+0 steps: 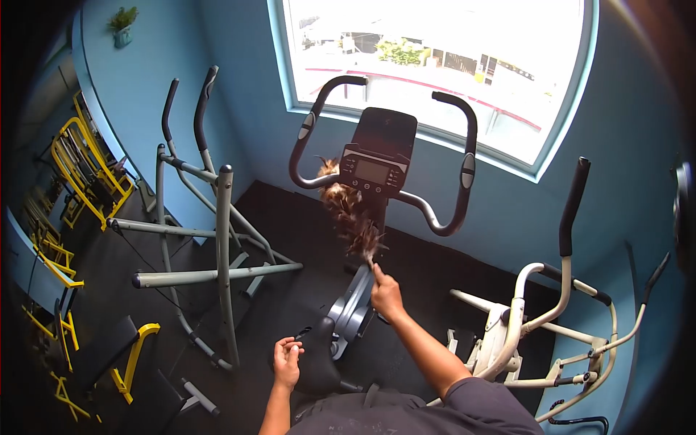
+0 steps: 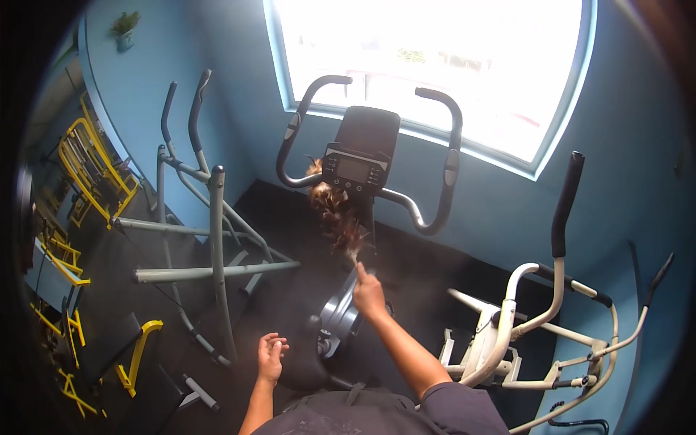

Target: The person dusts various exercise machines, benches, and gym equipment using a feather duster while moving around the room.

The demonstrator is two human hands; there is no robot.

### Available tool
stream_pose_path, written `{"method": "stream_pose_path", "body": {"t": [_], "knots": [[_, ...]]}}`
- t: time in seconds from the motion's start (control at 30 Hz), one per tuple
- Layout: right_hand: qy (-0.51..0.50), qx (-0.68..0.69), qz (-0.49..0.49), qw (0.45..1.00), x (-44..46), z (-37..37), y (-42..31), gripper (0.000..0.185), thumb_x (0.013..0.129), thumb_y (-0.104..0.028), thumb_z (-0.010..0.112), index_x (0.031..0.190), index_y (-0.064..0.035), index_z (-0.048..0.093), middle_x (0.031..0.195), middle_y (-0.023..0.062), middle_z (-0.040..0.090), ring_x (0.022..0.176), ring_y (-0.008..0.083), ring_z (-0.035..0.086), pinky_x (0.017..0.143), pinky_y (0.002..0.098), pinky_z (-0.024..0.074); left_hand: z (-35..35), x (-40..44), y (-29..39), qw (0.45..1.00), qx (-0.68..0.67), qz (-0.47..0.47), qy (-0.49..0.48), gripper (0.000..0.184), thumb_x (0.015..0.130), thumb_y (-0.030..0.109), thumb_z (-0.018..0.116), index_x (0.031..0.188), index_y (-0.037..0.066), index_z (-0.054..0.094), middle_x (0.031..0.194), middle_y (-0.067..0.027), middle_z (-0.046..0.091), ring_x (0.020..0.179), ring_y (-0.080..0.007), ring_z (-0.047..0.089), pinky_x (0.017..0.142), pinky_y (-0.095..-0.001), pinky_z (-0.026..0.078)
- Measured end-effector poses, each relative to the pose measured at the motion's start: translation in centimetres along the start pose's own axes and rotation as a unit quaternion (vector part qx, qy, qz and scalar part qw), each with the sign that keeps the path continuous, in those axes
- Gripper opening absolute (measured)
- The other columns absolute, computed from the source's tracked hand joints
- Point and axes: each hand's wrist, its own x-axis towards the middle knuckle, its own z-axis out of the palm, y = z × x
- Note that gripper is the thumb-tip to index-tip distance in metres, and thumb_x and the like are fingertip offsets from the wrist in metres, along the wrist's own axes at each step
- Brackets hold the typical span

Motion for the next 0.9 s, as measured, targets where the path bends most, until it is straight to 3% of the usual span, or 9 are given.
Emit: {"method": "stream_pose_path", "body": {"t": [0.13, 0.33, 0.43, 0.47, 0.5, 0.6, 0.73, 0.8, 0.9], "knots": [[-0.100, -0.046, -0.033, 0.993, -3.7, -0.6, -4.8, 0.044, 0.091, -0.016, 0.049, 0.135, -0.0149, 0.053, 0.085, 0.0243, 0.061, 0.085, 0.0421, 0.061, 0.076, 0.0499, 0.0488, -1.3, 0.8, 0.0, 1.000, 0.017, 0.024, 0.010, 0.028, 0.097, 0.017, 0.052, 0.123, 0.008, 0.047, 0.107, -0.0047, 0.063, 0.090, -0.0126, 0.062, 0.076, -0.0255, 0.045], [0.052, 0.090, -0.022, 0.994, 3.9, 0.1, -10.0, 0.038, 0.096, -0.012, 0.048, 0.134, -0.0077, 0.053, 0.099, 0.0262, 0.063, 0.094, 0.0382, 0.064, 0.079, 0.0408, 0.0489, -5.1, 2.8, -0.2, 1.000, -0.020, -0.003, -0.016, 0.026, 0.096, 0.013, 0.052, 0.121, 0.005, 0.048, 0.105, -0.0061, 0.062, 0.088, -0.0118, 0.061, 0.080, -0.0254, 0.047], [0.040, 0.082, -0.005, 0.996, 6.4, -2.6, -14.8, 0.038, 0.096, -0.009, 0.050, 0.132, 0.0033, 0.052, 0.122, 0.0224, 0.063, 0.113, 0.0248, 0.062, 0.094, 0.0268, 0.0442, -7.3, 5.0, 0.6, 0.999, -0.030, -0.010, -0.033, 0.024, 0.096, 0.009, 0.052, 0.119, 0.002, 0.048, 0.105, -0.0075, 0.060, 0.087, -0.0113, 0.059, 0.085, -0.0258, 0.049], [0.058, 0.076, 0.004, 0.995, 7.1, -2.6, -15.3, 0.038, 0.096, -0.009, 0.050, 0.132, 0.0033, 0.052, 0.122, 0.0224, 0.063, 0.113, 0.0248, 0.062, 0.094, 0.0268, 0.0442, -8.1, 5.6, 0.6, 0.999, -0.032, -0.013, -0.040, 0.025, 0.096, 0.009, 0.052, 0.119, 0.002, 0.048, 0.105, -0.0074, 0.060, 0.087, -0.0111, 0.059, 0.085, -0.0256, 0.049], [0.131, 0.096, -0.040, 0.986, 7.8, -2.7, -15.5, 0.038, 0.096, -0.010, 0.049, 0.132, 0.0008, 0.053, 0.117, 0.0255, 0.063, 0.108, 0.0311, 0.063, 0.090, 0.0317, 0.0465, -8.8, 6.6, -0.2, 0.998, -0.011, 0.003, -0.058, 0.025, 0.097, 0.015, 0.051, 0.121, 0.008, 0.049, 0.105, -0.0036, 0.062, 0.088, -0.0108, 0.061, 0.073, -0.0240, 0.044], [0.275, 0.089, -0.064, 0.955, 7.7, -6.5, -16.3, 0.038, 0.095, -0.010, 0.048, 0.131, -0.0002, 0.054, 0.113, 0.0291, 0.062, 0.106, 0.0387, 0.063, 0.087, 0.0379, 0.0489, -10.1, 9.0, 0.2, 0.995, 0.011, 0.013, -0.103, 0.025, 0.097, 0.015, 0.050, 0.120, 0.008, 0.049, 0.104, -0.0031, 0.062, 0.087, -0.0106, 0.061, 0.073, -0.0240, 0.044], [0.325, -0.027, 0.072, 0.943, 1.8, -12.2, -14.7, 0.038, 0.094, -0.008, 0.047, 0.130, -0.0006, 0.055, 0.098, 0.0297, 0.064, 0.094, 0.0418, 0.064, 0.082, 0.0435, 0.0494, -10.8, 12.0, 0.9, 0.987, 0.018, 0.027, -0.158, 0.025, 0.097, 0.016, 0.050, 0.121, 0.008, 0.049, 0.104, -0.0027, 0.061, 0.087, -0.0101, 0.060, 0.073, -0.0237, 0.043], [0.367, -0.150, 0.062, 0.916, -2.4, -11.4, -10.1, 0.039, 0.093, -0.008, 0.047, 0.131, -0.0043, 0.056, 0.092, 0.0294, 0.064, 0.088, 0.0443, 0.063, 0.079, 0.0474, 0.0488, -10.6, 13.0, 1.0, 0.982, 0.018, 0.021, -0.187, 0.026, 0.097, 0.016, 0.050, 0.122, 0.009, 0.049, 0.105, -0.0031, 0.061, 0.087, -0.0100, 0.060, 0.073, -0.0236, 0.043], [0.271, -0.190, 0.159, 0.930, -10.7, -6.1, -5.3, 0.036, 0.094, -0.010, 0.049, 0.130, -0.0071, 0.057, 0.090, 0.0280, 0.063, 0.083, 0.0441, 0.062, 0.073, 0.0445, 0.0498, -9.1, 13.9, 0.7, 0.978, -0.005, -0.004, -0.209, 0.022, 0.097, 0.010, 0.052, 0.118, 0.003, 0.050, 0.102, -0.0071, 0.061, 0.086, -0.0123, 0.059, 0.081, -0.0256, 0.048]]}}
